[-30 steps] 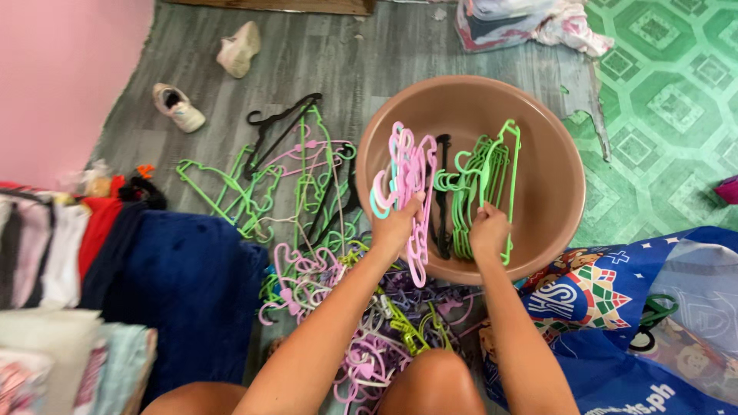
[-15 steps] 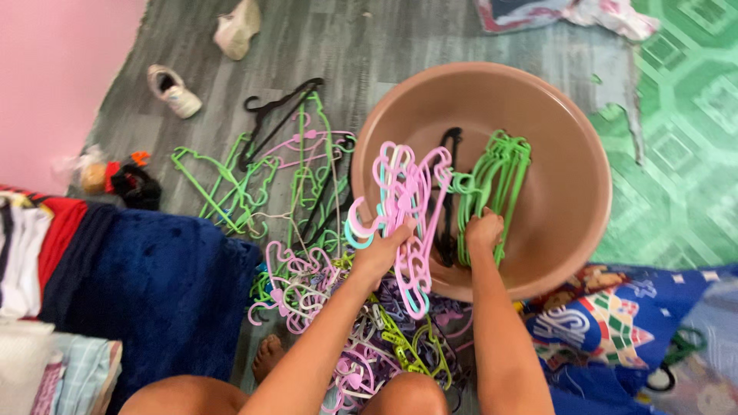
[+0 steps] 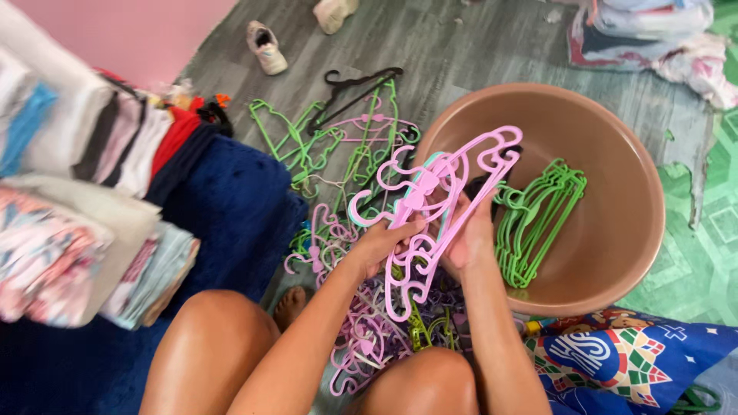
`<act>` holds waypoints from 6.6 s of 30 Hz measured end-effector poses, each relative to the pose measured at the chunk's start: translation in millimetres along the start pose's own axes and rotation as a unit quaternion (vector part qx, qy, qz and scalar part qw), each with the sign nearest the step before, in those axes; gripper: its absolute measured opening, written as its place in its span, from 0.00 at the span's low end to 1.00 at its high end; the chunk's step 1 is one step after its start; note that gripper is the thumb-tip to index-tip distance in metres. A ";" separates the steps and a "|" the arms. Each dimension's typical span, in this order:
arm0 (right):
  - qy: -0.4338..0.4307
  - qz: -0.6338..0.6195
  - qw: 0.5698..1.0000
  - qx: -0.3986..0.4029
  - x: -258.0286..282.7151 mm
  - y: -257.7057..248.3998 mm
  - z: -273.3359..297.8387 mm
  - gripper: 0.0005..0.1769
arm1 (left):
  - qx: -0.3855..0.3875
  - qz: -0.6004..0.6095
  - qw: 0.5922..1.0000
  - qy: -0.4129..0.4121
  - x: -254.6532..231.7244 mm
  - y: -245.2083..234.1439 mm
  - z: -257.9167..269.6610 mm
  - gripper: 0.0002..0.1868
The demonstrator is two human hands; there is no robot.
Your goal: The person sorts through a large pile of plastic clothes hangers on the floor, picking them up one by one and placing some into a large brown plastic basin.
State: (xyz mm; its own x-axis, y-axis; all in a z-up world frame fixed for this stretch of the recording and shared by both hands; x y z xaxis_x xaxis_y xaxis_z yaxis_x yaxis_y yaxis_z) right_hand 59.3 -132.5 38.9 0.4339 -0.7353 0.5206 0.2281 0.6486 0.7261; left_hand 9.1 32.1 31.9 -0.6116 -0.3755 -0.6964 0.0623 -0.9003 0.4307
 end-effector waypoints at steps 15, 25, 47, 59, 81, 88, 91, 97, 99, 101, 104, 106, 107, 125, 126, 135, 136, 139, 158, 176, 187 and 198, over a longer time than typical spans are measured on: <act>-0.177 0.264 0.937 0.147 -42.3 128.9 66.9 0.42 | 0.160 0.052 0.983 0.068 -93.1 -28.6 161.8 0.15; -0.082 0.189 0.968 0.146 -86.9 163.0 106.2 0.24 | 0.098 -0.076 0.978 0.169 -103.5 -51.7 136.1 0.13; -0.038 0.221 0.972 0.070 -126.3 112.2 93.0 0.25 | -0.208 0.087 0.932 0.285 -84.5 -46.2 108.5 0.19; -0.216 0.506 0.834 0.051 -91.9 153.7 128.3 0.22 | -0.034 0.094 0.988 0.116 -87.4 -53.5 114.1 0.16; -0.361 0.655 0.663 -0.022 -102.1 158.7 135.3 0.27 | 0.115 -0.075 0.942 0.305 -83.8 -31.6 112.6 0.47; -0.361 0.442 0.821 -0.024 -58.8 153.2 143.8 0.29 | 0.045 -0.193 0.914 0.354 -94.1 -53.3 84.4 0.45; -0.271 0.312 0.908 0.069 -51.4 152.5 144.9 0.32 | -0.172 -0.095 0.918 0.344 -120.4 -68.2 99.4 0.35; -0.132 0.265 0.940 0.169 -75.2 156.2 136.0 0.30 | -0.138 0.102 0.937 0.303 -146.5 -57.0 132.7 0.45; -0.155 0.314 0.926 0.140 -81.5 161.7 134.5 0.29 | -0.164 0.111 0.929 0.313 -144.3 -65.4 125.4 0.44; -0.205 0.376 0.897 0.111 -89.9 164.7 135.4 0.27 | -0.144 0.025 0.924 0.352 -133.7 -61.3 116.1 0.30; -0.241 0.411 0.875 0.088 -85.2 163.1 138.4 0.27 | -0.060 0.000 0.935 0.348 -123.6 -54.7 111.7 0.24; -0.164 0.401 0.896 0.102 -74.9 161.2 142.3 0.25 | -0.022 0.063 0.949 0.308 -128.3 -53.7 117.2 0.26; -0.126 0.394 0.904 0.110 -71.6 162.7 144.4 0.24 | -0.018 0.115 0.953 0.281 -139.0 -55.3 117.5 0.26; 0.043 0.305 0.935 0.177 -69.9 171.6 161.4 0.16 | 0.224 0.296 0.894 0.251 -188.8 -72.0 126.2 0.16; 0.019 0.327 0.935 0.138 -59.9 168.6 158.3 0.16 | 0.197 0.297 0.901 0.249 -184.7 -73.6 114.6 0.16; -0.190 0.688 0.681 -0.164 39.5 6.9 68.4 0.19 | -0.022 -0.080 0.980 0.180 -60.6 -41.8 17.5 0.18; -0.211 0.751 0.602 -0.171 40.4 -17.3 48.7 0.19 | 0.001 -0.098 0.976 0.196 -43.7 -32.0 2.0 0.17; -0.184 0.839 0.469 -0.207 21.4 -78.9 -5.5 0.21 | -0.003 -0.120 0.967 0.224 10.8 -2.0 -34.1 0.15; -0.018 0.875 0.465 -0.134 -58.2 -243.0 -104.2 0.31 | -0.161 -0.238 0.931 0.224 147.7 -103.3 -54.4 0.11; 0.223 0.905 0.352 0.087 -174.0 -86.2 -78.4 0.24 | -0.260 -0.348 0.885 0.166 97.6 -154.5 -39.0 0.09; 0.037 0.906 0.391 -0.161 -232.8 -30.1 2.2 0.25 | -0.198 -0.461 0.864 0.044 34.3 -116.0 12.5 0.13; -0.132 0.876 0.404 -0.229 -75.2 78.6 106.6 0.16 | -0.296 -0.330 0.896 -0.018 1.6 -125.0 25.9 0.21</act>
State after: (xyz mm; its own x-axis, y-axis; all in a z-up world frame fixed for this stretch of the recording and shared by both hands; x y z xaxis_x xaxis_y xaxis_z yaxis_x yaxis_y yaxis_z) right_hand -48.4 -47.1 104.8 0.1844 0.9744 0.1287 -0.0646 0.1426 -0.9877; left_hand -20.1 149.7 -8.1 -0.6941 0.2789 -0.6637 0.0788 -0.8869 -0.4551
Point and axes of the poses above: each hand's wrist, its own z-axis away from the middle knuckle, its own y-axis out of the palm, x = y × z, the point moved 4 cm from there along -z, towards the middle knuckle, and after that the axes turned 7 degrees about z, right-handed, at the moved point
